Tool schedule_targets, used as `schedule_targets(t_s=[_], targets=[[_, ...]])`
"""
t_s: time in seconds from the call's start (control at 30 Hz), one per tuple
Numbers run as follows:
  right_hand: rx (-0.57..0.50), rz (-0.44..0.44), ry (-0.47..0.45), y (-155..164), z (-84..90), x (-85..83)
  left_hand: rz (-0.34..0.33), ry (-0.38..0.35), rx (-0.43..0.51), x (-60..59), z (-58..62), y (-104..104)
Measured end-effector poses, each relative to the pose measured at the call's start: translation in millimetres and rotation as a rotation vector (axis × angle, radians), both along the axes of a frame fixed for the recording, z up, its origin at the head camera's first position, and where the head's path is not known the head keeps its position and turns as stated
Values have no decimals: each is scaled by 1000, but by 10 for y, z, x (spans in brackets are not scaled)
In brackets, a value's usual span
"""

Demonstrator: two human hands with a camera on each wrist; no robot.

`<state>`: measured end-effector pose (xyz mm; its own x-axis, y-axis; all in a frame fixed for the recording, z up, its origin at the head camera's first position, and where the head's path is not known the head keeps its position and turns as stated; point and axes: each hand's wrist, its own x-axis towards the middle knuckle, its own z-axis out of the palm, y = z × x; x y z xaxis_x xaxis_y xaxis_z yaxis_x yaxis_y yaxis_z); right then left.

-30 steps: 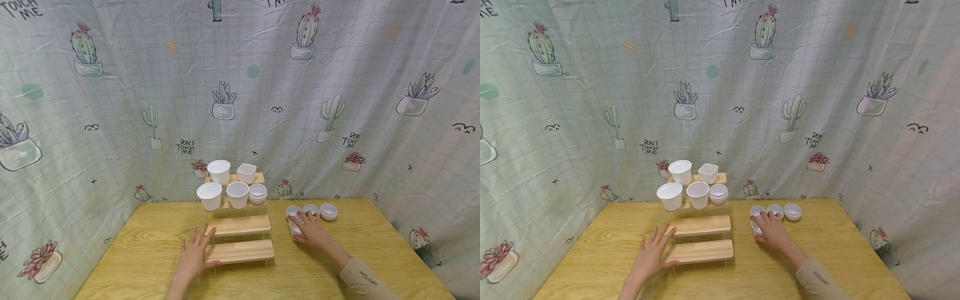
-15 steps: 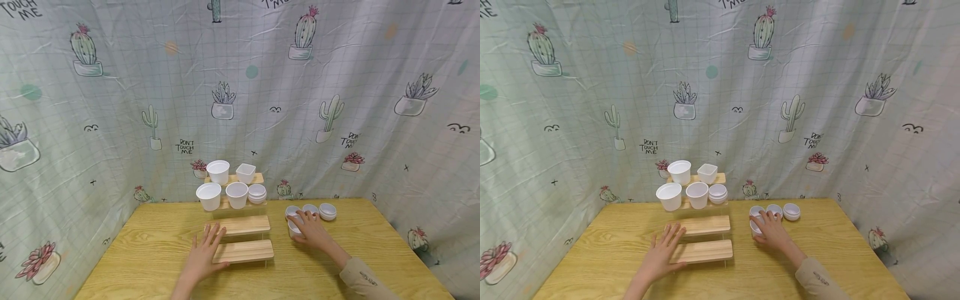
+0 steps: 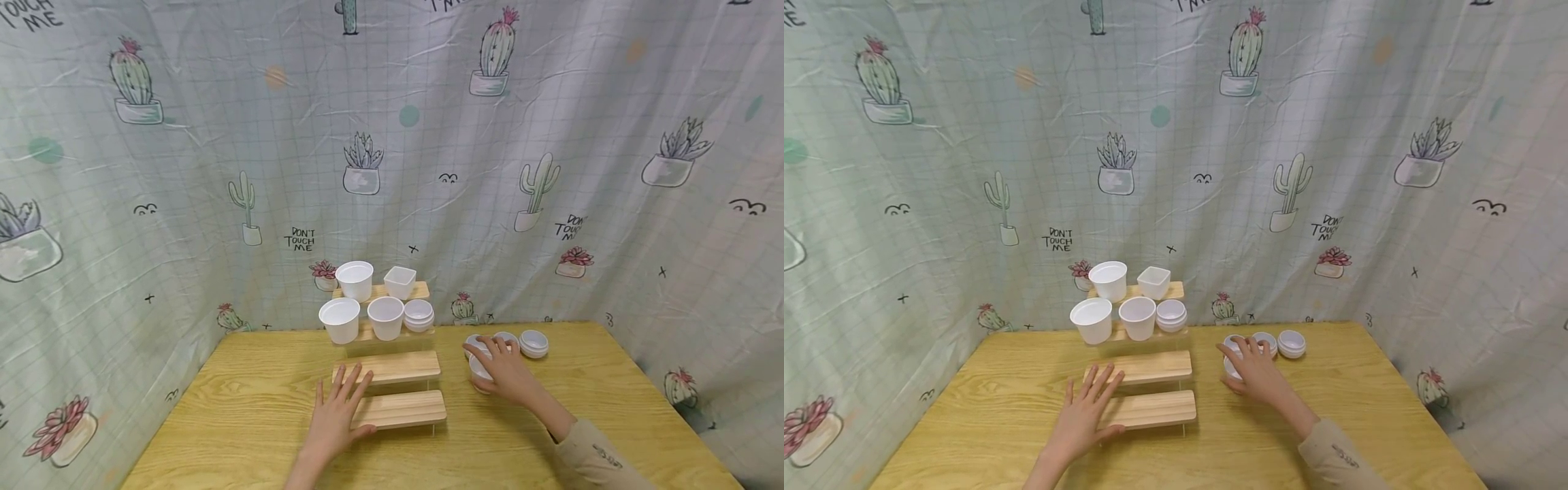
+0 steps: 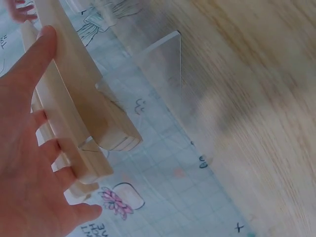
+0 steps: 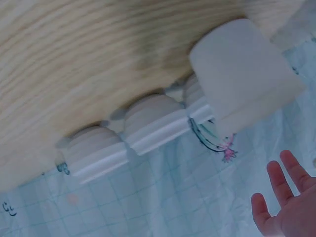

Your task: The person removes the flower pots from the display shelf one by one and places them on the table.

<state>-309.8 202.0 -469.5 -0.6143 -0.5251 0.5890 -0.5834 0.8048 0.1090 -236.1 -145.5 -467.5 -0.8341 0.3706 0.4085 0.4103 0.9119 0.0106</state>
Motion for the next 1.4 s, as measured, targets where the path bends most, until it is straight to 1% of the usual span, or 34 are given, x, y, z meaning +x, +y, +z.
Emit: schedule_targets(t_s=[0.13,0.43,0.63,0.73,0.83,1.03,1.23,1.4], targets=[[16,0,15,-57,82,28,16,-27,-18,2,7,1],[32,31,75,-172,282,88,6,-28,-5,6,19,17],[15,59,78,-263,419,120,-13,-2,24,14,19,33],[14,81,102,-317,495,126,-15,17,28,22,26,39],[4,106,113,-383,574,123,-13,10,35,21,31,42],[-14,122,126,-514,693,106,2,-44,29,28,62,47],[-7,114,156,-617,768,67,-2,-29,44,36,82,63],[3,120,147,-688,836,31,-6,-19,48,41,68,55]])
